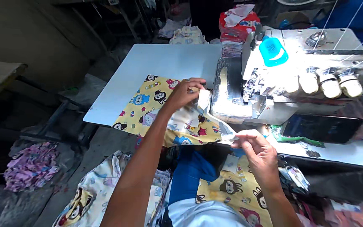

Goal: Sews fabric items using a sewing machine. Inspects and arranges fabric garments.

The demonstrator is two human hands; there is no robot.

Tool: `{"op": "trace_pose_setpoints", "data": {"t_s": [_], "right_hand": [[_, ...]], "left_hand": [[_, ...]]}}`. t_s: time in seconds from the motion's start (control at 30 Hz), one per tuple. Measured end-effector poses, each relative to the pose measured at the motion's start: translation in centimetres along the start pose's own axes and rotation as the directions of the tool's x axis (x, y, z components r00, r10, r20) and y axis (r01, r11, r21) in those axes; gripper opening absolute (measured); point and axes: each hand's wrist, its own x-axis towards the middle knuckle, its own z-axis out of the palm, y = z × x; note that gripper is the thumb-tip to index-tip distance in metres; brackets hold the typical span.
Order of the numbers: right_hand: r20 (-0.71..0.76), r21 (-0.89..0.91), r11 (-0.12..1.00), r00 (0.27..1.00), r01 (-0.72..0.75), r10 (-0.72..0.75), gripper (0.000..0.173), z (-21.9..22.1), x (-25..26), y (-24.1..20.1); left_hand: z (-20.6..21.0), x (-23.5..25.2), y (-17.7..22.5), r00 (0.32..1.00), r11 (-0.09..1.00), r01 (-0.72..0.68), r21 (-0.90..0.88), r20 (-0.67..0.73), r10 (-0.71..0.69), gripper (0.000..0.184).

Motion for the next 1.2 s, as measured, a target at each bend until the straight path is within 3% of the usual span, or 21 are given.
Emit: {"op": "trace_pose_setpoints", "data": {"t_s": [0.1, 0.17, 0.27, 0.37, 0.43, 0.5, 0.63, 0.73, 0.8, 0.9, 0.97, 1.03, 1.13, 1.2], "right_hand": [[-0.028, -0.065, 0.997, 0.999, -0.04, 0.038, 0.018, -0.7, 0.0, 0.1], [-0.044, -0.28, 0.959, 0.999, -0.037, 0.025, 0.019, -1.0, 0.2, 0.6], [-0.048, -0.637, 0.768, 0.991, 0.069, -0.129, 0.022, -0.9, 0.7, 0.9], [-0.077, -0.646, 0.753, 0.972, 0.122, -0.224, 0.034, 0.0, 1.6, -0.8], [-0.068, -0.646, 0.746, 0.962, 0.159, -0.264, 0.038, 0.7, 2.3, -2.0], [-0.054, -0.688, 0.7, 0.948, 0.192, -0.313, 0.031, 1.3, 3.0, -2.5], [-0.023, -0.753, 0.624, 0.94, 0.208, -0.341, 0.023, 1.8, 3.9, -2.3], [-0.026, -0.767, 0.615, 0.948, 0.185, -0.318, 0.012, 1.4, 3.2, -1.1], [-0.031, -0.755, 0.635, 0.958, 0.164, -0.284, 0.013, 0.9, 2.4, -0.5], [-0.073, -0.713, 0.686, 0.956, 0.149, -0.283, 0.016, 0.2, 1.7, -0.4], [-0.1, -0.676, 0.72, 0.948, 0.158, -0.302, 0.017, -0.3, 1.7, -0.8], [-0.123, -0.645, 0.747, 0.943, 0.16, -0.308, 0.017, -0.5, 1.9, -1.5], [-0.115, -0.542, 0.825, 0.958, 0.161, -0.262, 0.014, -0.4, 1.6, -2.6], [-0.066, -0.405, 0.902, 0.978, 0.152, -0.195, 0.012, -0.2, 1.1, -3.1]], "left_hand": [[-3.4, -0.8, 4.1, 1.0, 0.977, -0.017, -0.214, -0.026, 0.012, 0.013], [-4.7, -1.2, 7.4, 0.999, 0.971, -0.022, -0.239, -0.048, 0.01, 0.008], [-4.9, -1.4, 11.6, 0.992, 0.99, -0.128, 0.056, -0.002, 0.128, 0.016], [-3.5, -1.4, 14.7, 0.953, 0.899, -0.302, 0.317, 0.107, 0.283, 0.019], [-2.5, -1.2, 15.7, 0.915, 0.838, -0.404, 0.367, 0.155, 0.373, 0.018], [-1.8, -1.1, 16.3, 0.886, 0.802, -0.464, 0.377, 0.168, 0.433, 0.018], [-1.9, -1.6, 16.3, 0.85, 0.783, -0.519, 0.343, 0.116, 0.513, 0.018], [-3.0, -2.8, 16.0, 0.879, 0.826, -0.458, 0.329, 0.029, 0.476, 0.021], [-3.8, -3.7, 15.4, 0.906, 0.872, -0.394, 0.289, -0.035, 0.421, 0.023], [-4.4, -5.1, 13.8, 0.948, 0.952, -0.305, 0.033, -0.089, 0.307, 0.015], [-4.0, -6.1, 12.9, 0.973, 0.961, -0.208, -0.182, -0.142, 0.183, 0.006], [-3.2, -7.4, 12.5, 0.971, 0.952, -0.135, -0.273, -0.23, 0.071, 0.004], [-3.6, -9.4, 12.9, 0.939, 0.982, -0.081, -0.173, -0.342, 0.018, 0.005], [-6.4, -9.2, 12.9, 0.926, 0.99, -0.136, 0.041, -0.35, 0.142, 0.009]]}}
